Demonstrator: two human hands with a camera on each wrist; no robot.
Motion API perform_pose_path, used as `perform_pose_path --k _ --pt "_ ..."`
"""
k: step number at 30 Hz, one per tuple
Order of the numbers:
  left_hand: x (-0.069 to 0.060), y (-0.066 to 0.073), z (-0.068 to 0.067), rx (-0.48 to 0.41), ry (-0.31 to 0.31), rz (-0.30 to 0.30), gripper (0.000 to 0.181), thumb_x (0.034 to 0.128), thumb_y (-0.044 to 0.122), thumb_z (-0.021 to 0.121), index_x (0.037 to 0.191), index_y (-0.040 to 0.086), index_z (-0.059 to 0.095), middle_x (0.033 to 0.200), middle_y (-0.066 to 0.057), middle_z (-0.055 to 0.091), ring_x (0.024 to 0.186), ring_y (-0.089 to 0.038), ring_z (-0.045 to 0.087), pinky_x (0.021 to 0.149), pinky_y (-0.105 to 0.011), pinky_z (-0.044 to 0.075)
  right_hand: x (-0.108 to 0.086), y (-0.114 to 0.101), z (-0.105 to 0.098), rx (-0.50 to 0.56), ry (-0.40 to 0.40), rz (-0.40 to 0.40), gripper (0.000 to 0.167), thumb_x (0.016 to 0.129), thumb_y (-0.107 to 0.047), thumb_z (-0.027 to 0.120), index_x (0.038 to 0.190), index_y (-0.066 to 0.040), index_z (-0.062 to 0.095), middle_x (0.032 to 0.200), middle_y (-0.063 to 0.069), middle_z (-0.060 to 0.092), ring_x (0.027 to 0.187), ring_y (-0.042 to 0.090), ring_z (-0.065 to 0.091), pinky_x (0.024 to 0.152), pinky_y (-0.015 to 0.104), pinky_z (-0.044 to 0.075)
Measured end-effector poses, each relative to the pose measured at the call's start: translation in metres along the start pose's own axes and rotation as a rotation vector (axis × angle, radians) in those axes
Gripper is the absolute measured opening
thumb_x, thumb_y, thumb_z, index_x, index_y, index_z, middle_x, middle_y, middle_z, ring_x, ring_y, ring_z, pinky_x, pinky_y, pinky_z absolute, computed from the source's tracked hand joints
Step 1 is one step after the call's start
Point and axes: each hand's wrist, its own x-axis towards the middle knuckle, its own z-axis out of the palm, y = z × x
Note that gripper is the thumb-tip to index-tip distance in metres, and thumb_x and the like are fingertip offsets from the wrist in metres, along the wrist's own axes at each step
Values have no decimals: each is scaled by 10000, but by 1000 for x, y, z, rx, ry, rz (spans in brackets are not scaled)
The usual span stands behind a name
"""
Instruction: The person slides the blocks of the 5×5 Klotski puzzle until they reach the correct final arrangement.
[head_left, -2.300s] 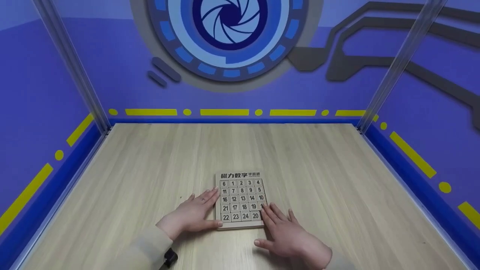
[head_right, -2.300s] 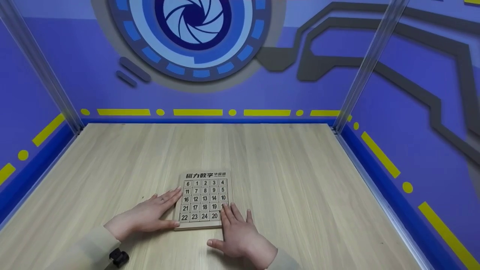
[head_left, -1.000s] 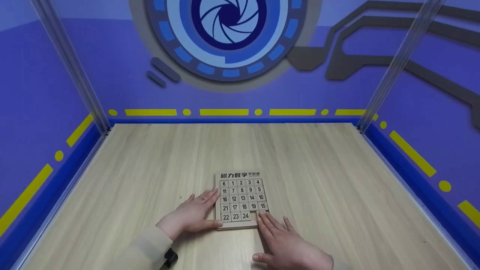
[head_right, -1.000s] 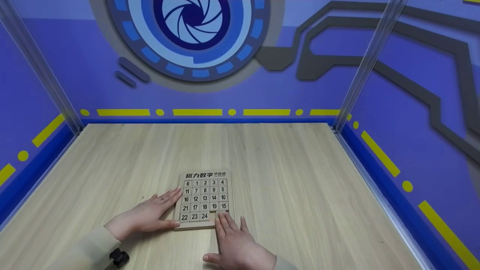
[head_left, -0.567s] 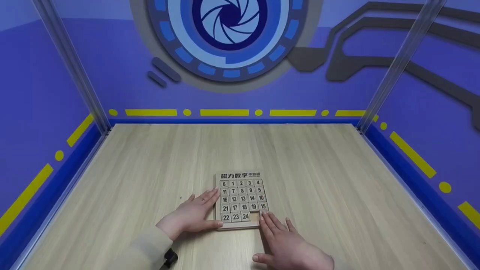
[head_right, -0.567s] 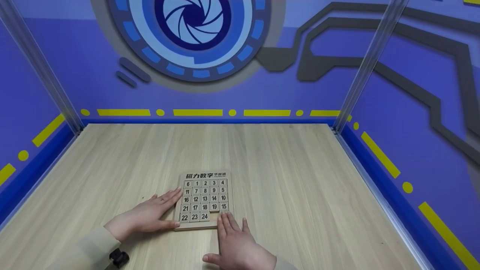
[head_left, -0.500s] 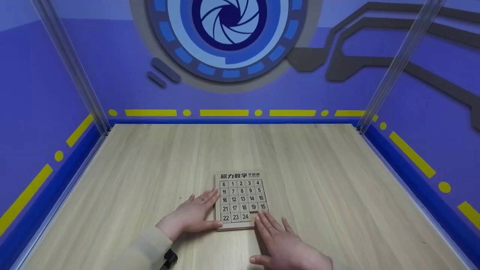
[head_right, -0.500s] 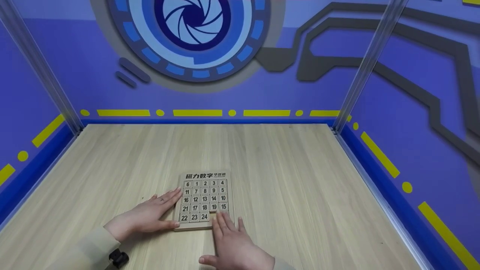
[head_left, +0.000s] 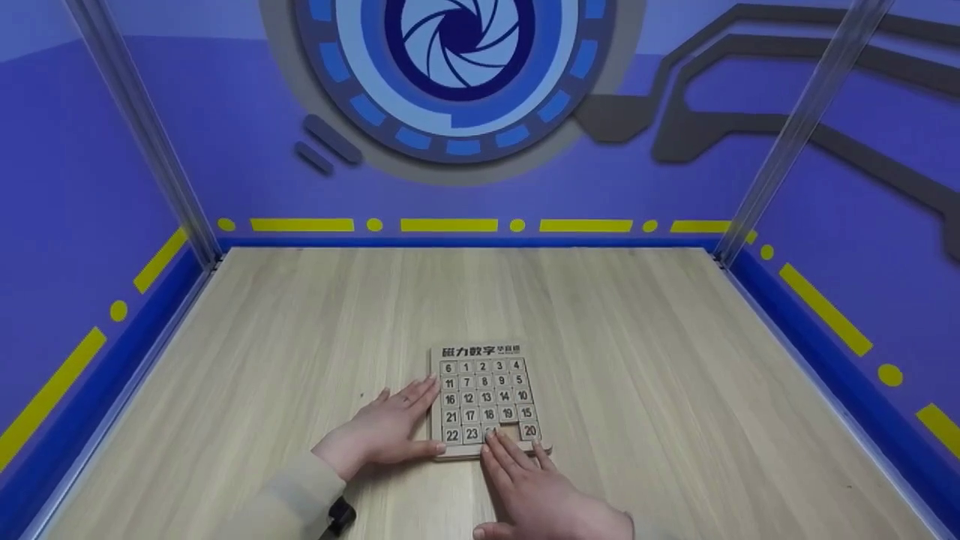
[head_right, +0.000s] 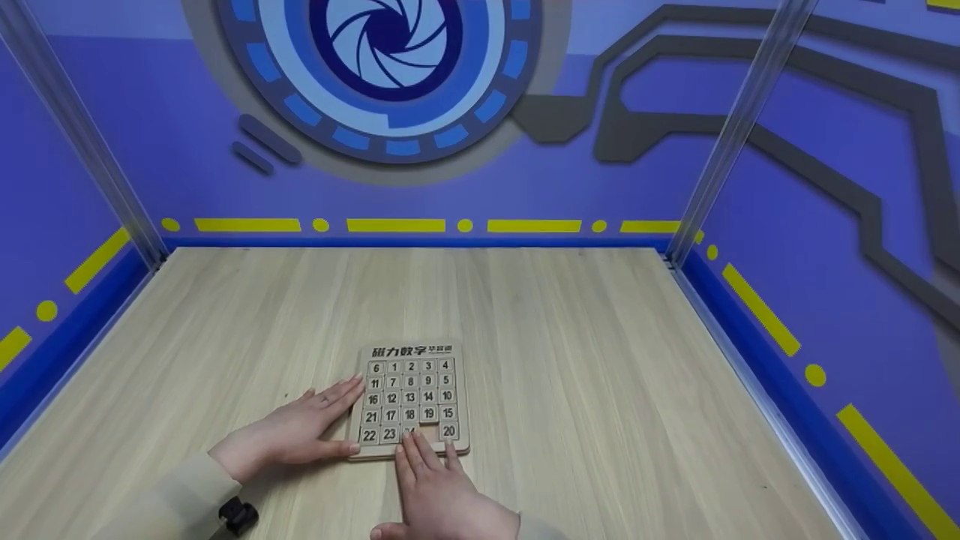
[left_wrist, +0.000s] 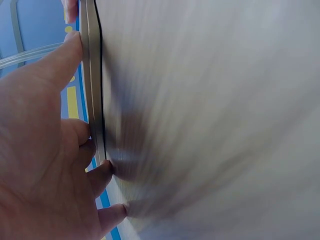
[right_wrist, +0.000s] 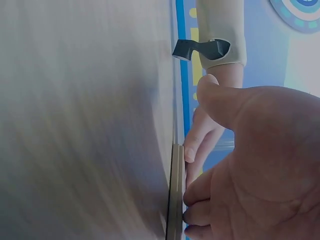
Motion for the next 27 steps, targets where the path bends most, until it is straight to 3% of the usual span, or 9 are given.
perform_pose_path --k 8,19,27 --pt "0 0 1 -15 8 7 992 928 664 610 1640 86 234 1726 -100 218 1582 -347 264 1256 -662 234 -1 2 1 -30 22 2 1049 910 -802 463 1612 -39 299 1714 138 244 1592 314 245 1221 652 318" --pt "0 -1 1 -17 1 1 1007 924 683 595 1647 95 211 1731 -103 187 1588 -350 243 1263 -660 211 -11 13 -2 54 -2 27 1034 917 -754 520 1621 -38 273 1723 144 206 1597 334 219 1248 654 256" --pt "1 -3 3 -6 -1 3 1013 925 694 583 1647 91 207 1730 -110 186 1589 -351 240 1265 -656 211 -15 16 -4 48 17 35 1033 911 -754 537 1592 -5 331 1697 174 277 1576 346 279 1225 674 283"
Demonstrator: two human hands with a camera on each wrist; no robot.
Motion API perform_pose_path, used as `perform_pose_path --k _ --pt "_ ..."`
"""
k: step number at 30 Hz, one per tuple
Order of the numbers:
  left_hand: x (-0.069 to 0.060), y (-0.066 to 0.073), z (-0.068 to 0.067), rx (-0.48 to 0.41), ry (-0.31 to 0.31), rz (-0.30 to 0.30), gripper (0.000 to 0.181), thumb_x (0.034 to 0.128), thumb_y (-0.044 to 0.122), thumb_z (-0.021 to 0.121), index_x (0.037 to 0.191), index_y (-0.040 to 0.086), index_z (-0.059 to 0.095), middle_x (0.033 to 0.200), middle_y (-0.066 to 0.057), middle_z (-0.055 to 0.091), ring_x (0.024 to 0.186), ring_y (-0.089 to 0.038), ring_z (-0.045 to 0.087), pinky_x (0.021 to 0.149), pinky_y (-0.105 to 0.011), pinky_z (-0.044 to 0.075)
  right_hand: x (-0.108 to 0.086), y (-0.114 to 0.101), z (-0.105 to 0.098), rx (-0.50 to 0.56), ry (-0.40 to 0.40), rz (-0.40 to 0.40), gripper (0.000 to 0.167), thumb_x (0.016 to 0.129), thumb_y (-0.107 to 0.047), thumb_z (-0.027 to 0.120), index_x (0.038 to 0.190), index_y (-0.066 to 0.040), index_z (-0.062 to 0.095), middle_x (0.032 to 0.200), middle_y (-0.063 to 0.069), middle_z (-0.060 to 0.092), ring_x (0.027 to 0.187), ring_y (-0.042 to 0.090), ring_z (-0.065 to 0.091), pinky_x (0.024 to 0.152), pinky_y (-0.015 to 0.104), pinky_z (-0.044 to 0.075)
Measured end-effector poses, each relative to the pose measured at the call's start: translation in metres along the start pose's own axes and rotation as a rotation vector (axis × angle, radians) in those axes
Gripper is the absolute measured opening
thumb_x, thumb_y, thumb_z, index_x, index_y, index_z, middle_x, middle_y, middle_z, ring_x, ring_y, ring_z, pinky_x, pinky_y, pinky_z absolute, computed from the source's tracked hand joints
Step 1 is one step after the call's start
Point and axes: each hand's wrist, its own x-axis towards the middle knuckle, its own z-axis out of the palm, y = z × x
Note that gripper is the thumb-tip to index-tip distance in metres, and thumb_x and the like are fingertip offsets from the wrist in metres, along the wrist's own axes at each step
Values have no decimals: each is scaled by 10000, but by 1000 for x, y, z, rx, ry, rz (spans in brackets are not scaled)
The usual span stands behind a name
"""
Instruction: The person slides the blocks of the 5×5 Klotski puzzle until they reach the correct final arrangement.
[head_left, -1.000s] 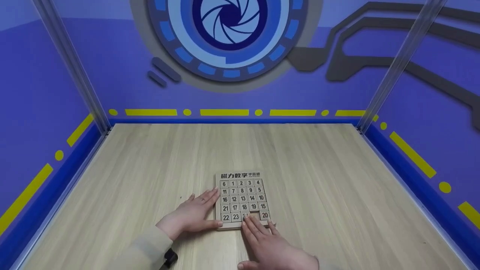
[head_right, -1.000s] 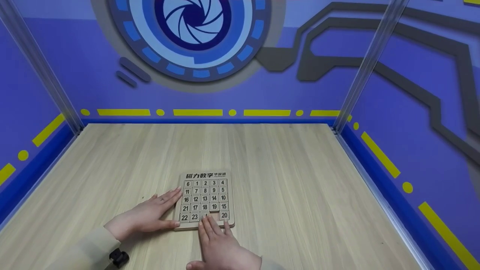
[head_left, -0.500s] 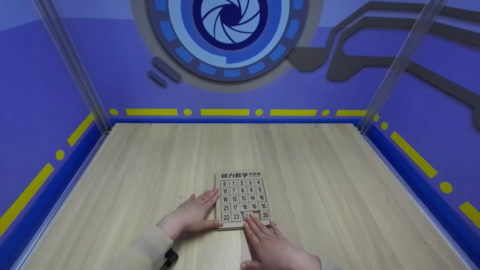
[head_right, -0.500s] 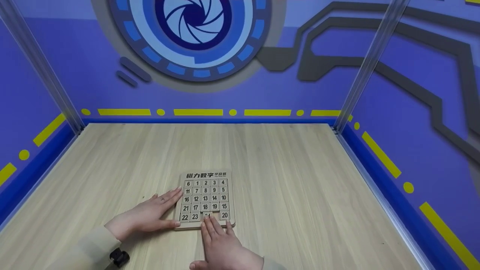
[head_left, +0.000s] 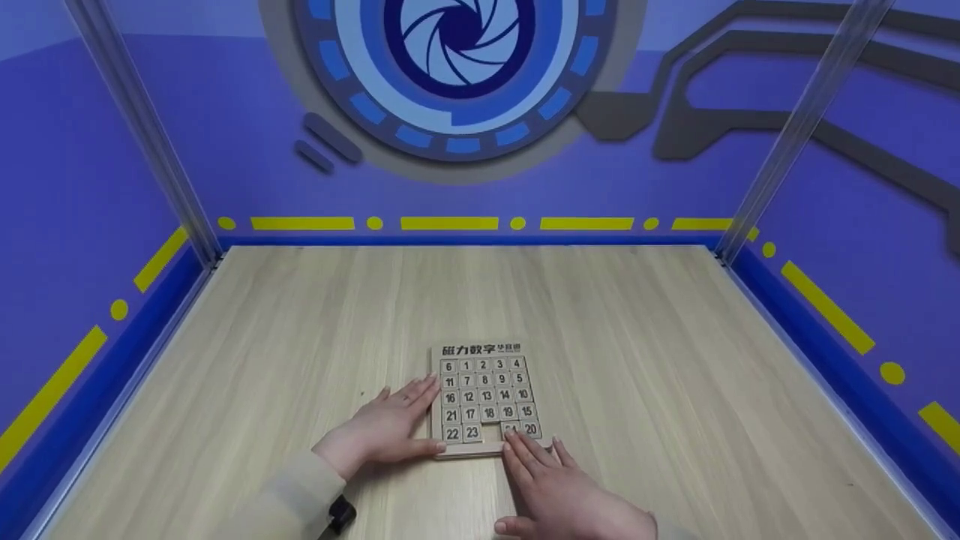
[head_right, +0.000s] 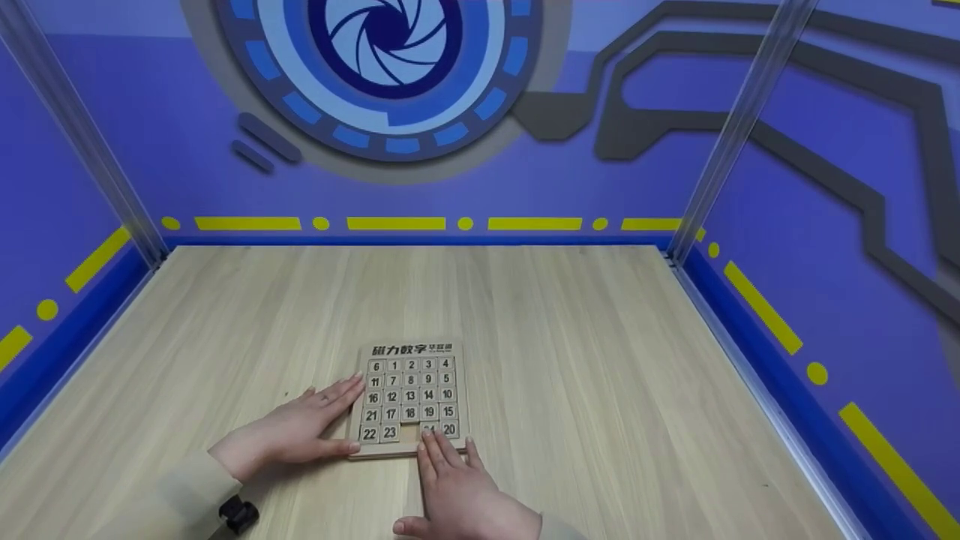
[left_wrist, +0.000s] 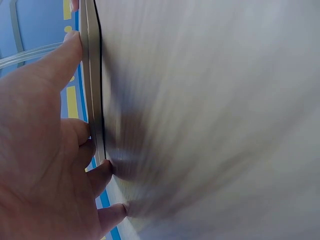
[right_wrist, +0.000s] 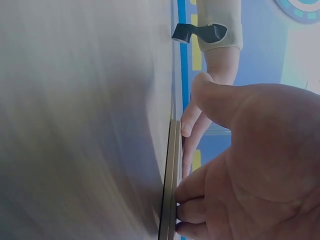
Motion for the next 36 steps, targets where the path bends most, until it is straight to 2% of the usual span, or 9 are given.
perform_pose_path --k 5,10,17,24,36 --pt "0 1 -2 0 2 -4 1011 925 700 578 1648 99 205 1730 -101 184 1590 -348 239 1268 -651 207 3 -6 -3 59 -5 0 1045 909 -767 520 1623 -44 274 1724 149 194 1600 327 207 1250 666 233" --pt "-2 3 -3 -6 4 1 1007 928 680 590 1645 84 210 1729 -105 192 1587 -348 246 1270 -645 207 13 -17 -4 15 2 -64 1043 915 -788 470 1637 -70 240 1733 117 157 1608 308 179 1255 642 250" --pt "-2 4 -2 -4 1 10 988 939 660 591 1642 75 218 1728 -107 190 1585 -351 251 1266 -652 208 25 -27 1 -60 6 -115 1022 925 -800 432 1622 -67 288 1722 112 209 1605 289 205 1240 618 311" --pt "-1 2 -3 -1 -2 0 1001 936 688 570 1647 88 201 1731 -96 178 1590 -340 241 1272 -646 199 27 -25 5 -121 30 -131 997 933 -796 425 1604 -64 338 1708 107 265 1592 272 257 1214 606 368" --pt "-1 2 -2 1 1 -1 1000 932 691 572 1646 92 209 1731 -94 186 1588 -341 248 1271 -644 208 20 -15 4 -143 20 -101 1029 918 -825 392 1606 -63 331 1715 96 247 1588 285 265 1229 622 329"
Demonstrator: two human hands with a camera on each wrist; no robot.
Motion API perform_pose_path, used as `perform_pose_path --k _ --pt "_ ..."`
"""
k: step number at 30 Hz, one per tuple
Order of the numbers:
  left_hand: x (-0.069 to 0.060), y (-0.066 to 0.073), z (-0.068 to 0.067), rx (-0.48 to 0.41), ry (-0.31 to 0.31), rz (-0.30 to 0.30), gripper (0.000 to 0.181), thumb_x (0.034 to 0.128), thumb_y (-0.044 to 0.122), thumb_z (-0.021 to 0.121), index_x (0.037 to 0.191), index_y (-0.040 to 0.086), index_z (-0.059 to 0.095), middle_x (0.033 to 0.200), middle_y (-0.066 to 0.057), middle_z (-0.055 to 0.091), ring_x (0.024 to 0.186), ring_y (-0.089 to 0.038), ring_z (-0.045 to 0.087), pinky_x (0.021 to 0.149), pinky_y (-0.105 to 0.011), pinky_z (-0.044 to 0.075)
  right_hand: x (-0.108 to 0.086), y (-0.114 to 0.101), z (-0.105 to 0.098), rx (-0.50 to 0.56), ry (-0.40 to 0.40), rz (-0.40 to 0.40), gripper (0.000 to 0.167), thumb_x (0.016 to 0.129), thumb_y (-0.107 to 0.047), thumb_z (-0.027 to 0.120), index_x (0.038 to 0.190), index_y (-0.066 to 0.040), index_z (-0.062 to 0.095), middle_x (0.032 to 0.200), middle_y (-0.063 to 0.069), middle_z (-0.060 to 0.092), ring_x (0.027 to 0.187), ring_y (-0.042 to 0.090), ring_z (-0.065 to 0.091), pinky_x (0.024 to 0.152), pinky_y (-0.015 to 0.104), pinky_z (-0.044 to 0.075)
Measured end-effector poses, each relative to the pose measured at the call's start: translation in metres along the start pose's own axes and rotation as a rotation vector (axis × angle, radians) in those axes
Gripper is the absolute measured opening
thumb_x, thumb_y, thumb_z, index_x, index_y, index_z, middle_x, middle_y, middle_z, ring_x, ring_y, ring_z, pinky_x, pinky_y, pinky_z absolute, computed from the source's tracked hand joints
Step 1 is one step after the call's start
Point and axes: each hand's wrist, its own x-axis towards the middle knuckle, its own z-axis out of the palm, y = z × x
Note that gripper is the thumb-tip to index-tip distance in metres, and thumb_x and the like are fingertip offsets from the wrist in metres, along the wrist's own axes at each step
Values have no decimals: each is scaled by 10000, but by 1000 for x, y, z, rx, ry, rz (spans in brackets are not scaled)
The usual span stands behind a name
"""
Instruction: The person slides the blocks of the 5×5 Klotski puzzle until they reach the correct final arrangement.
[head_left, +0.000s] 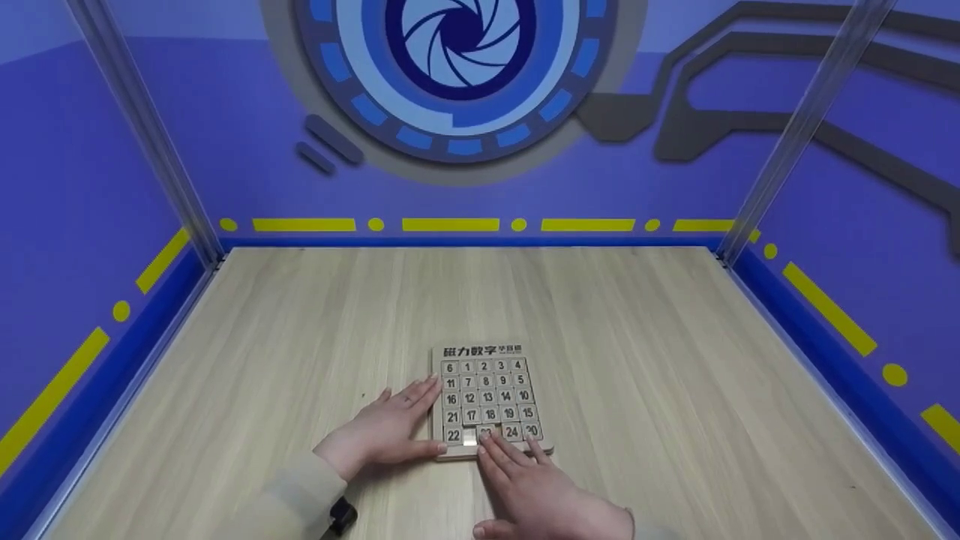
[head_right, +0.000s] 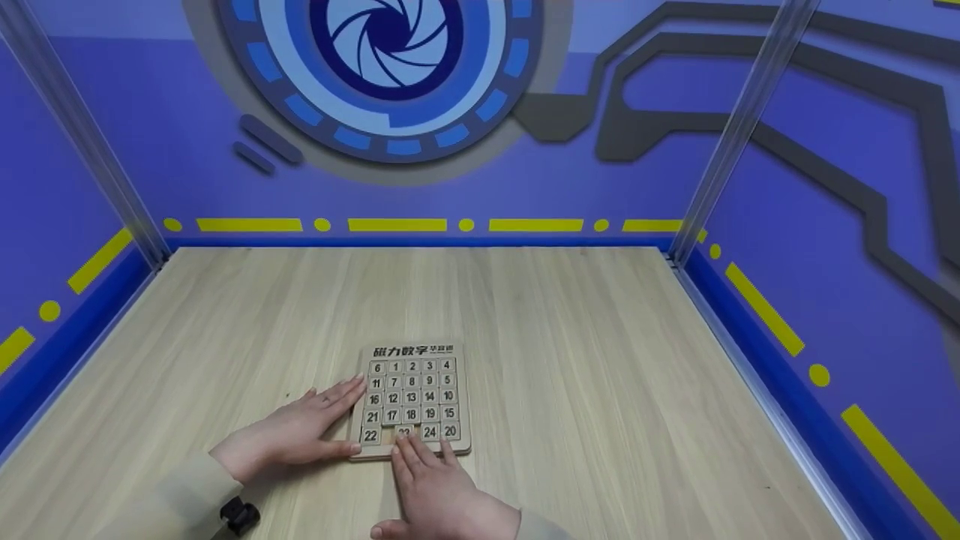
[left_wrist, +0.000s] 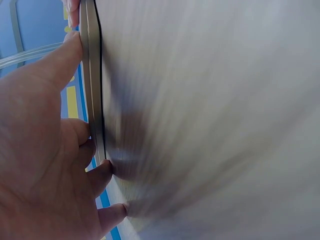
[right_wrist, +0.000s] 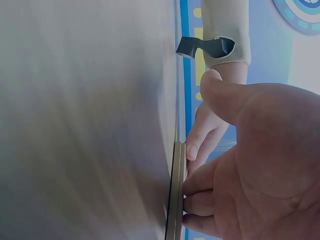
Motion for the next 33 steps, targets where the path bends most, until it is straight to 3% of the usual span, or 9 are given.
perform_pose_path --k 5,15,33 --pt "0 1 0 -11 3 5 994 928 672 601 1641 86 231 1730 -96 203 1584 -349 256 1262 -657 220 -5 5 2 -11 18 -6 1022 927 -817 386 1594 -44 351 1707 108 269 1574 288 300 1224 615 343" --pt "0 0 0 -3 1 2 999 931 682 586 1645 90 215 1731 -96 191 1586 -346 251 1263 -656 216 -6 3 -3 75 9 14 1043 915 -815 423 1616 -53 299 1715 126 235 1590 298 254 1240 621 307" --pt "0 -1 1 23 7 15 1021 926 731 540 1643 80 217 1728 -103 194 1586 -346 250 1255 -661 233 24 -14 -1 78 50 -103 1018 930 -808 397 1628 -77 275 1727 97 200 1607 264 207 1241 629 300"
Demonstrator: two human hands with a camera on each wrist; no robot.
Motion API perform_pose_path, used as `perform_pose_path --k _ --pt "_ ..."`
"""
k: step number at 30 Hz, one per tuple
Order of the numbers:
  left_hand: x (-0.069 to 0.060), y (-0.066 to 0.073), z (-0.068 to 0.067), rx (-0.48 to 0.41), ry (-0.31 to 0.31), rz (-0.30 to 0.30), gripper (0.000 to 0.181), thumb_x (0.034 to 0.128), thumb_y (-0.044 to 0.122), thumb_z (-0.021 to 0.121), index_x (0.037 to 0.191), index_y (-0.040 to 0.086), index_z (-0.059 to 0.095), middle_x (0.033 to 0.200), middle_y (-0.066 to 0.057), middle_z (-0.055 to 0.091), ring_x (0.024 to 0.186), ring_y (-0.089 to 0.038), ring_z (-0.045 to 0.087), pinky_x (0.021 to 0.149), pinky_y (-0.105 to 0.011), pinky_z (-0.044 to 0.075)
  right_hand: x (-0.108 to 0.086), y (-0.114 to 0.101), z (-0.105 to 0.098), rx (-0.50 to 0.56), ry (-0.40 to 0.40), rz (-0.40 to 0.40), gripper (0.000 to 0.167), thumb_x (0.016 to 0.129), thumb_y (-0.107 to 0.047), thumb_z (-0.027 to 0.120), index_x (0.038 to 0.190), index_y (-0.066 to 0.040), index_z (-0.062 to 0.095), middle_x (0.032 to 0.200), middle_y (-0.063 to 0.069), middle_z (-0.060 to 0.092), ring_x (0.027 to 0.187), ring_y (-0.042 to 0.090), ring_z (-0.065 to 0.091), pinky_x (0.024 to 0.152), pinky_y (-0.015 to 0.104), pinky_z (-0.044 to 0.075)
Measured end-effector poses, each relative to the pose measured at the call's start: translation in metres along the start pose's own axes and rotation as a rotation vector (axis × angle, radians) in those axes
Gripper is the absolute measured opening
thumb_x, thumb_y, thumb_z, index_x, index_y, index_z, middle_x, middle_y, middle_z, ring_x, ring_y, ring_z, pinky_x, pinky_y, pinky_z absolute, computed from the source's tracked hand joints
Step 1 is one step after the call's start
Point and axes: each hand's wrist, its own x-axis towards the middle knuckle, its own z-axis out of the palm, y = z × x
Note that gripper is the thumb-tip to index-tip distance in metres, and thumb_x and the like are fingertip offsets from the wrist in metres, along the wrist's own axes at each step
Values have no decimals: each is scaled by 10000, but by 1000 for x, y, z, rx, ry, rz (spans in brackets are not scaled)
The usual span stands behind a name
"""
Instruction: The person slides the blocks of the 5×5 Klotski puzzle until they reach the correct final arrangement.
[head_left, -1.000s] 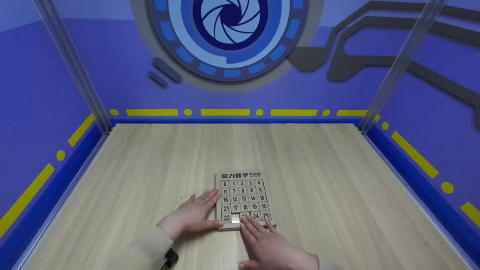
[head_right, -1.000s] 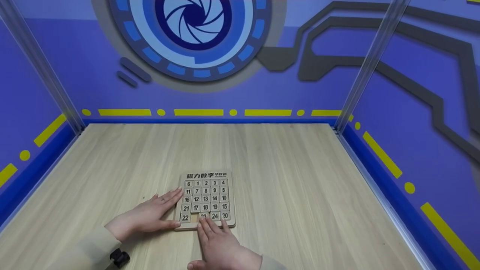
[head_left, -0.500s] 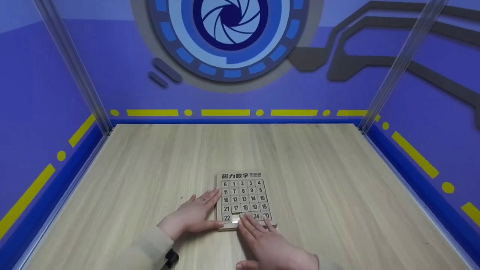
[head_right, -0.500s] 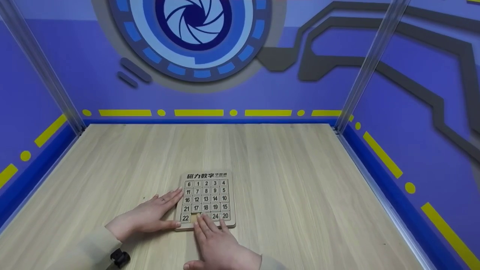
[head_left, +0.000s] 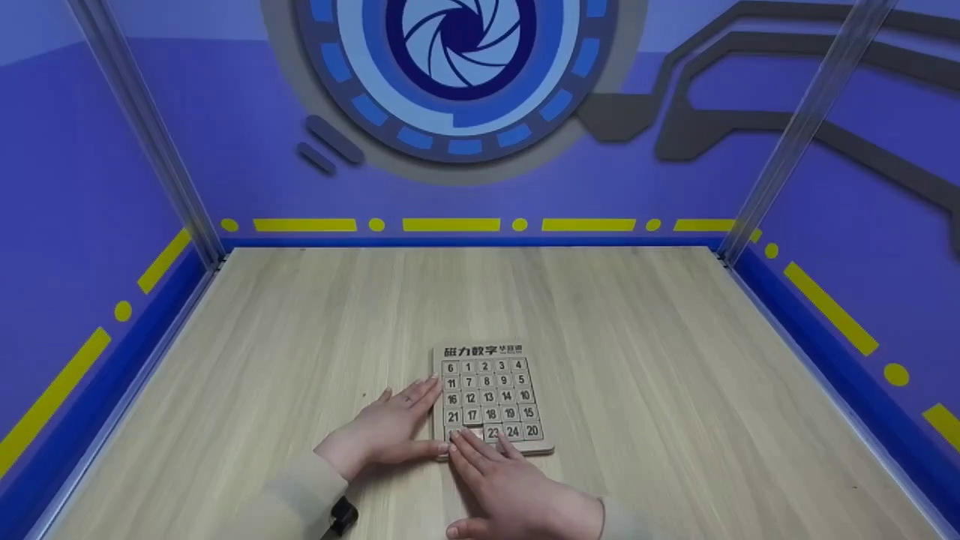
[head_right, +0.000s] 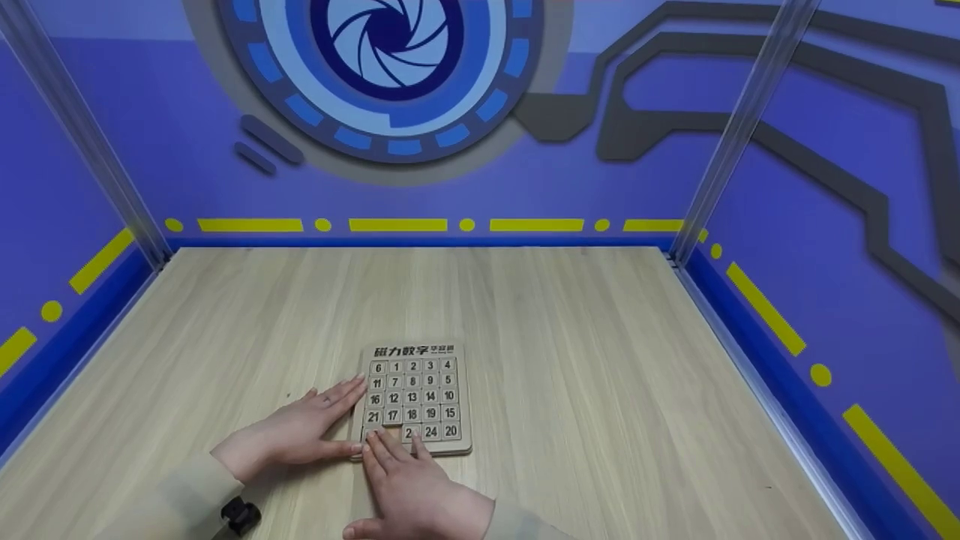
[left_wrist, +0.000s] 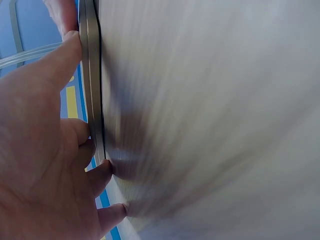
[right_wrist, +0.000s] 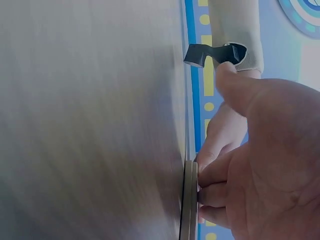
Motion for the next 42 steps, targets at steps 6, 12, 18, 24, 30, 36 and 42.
perform_pose_path --k 6,12,18,24,30,36,42 --pt "-1 0 0 -11 6 1 1015 926 716 559 1642 82 220 1728 -104 198 1585 -346 255 1255 -662 235 -2 3 1 -28 -9 6 1030 923 -820 393 1622 -70 291 1720 104 213 1599 268 231 1244 632 289" --pt "-1 -1 0 -13 5 -4 993 934 679 583 1643 84 221 1728 -101 195 1584 -345 257 1254 -664 231 -9 8 0 -31 -23 39 1041 911 -821 421 1620 -69 298 1716 103 222 1597 264 241 1252 625 279" --pt "-1 0 0 -16 10 -3 996 930 673 595 1641 81 227 1726 -107 203 1579 -352 268 1251 -666 236 -15 11 -1 -37 -30 62 1026 912 -808 450 1616 -74 312 1717 85 231 1596 266 243 1254 619 279" --pt "0 -1 1 -18 7 -4 998 931 683 586 1643 85 222 1729 -103 192 1583 -349 259 1256 -666 224 -14 9 -5 -18 -35 71 1032 909 -815 440 1618 -78 306 1717 83 230 1596 273 241 1255 626 268" --pt "-1 -1 1 -31 3 -7 998 931 681 590 1642 83 224 1727 -107 208 1585 -349 254 1255 -668 227 -3 6 -8 35 5 63 1051 909 -820 432 1626 -67 279 1713 109 237 1594 294 244 1252 644 257" --pt "-1 -1 1 -27 2 5 1008 926 683 592 1642 79 219 1724 -122 206 1579 -362 263 1251 -674 229 15 0 -4 53 -2 72 1087 896 -838 421 1639 -68 228 1728 121 175 1608 294 190 1268 637 222" --pt "0 -2 0 -12 4 12 1002 931 676 591 1641 75 217 1723 -125 204 1573 -370 273 1249 -675 233 26 -2 -4 62 -12 94 1115 881 -853 417 1637 -56 223 1730 120 159 1612 289 174 1279 631 191"
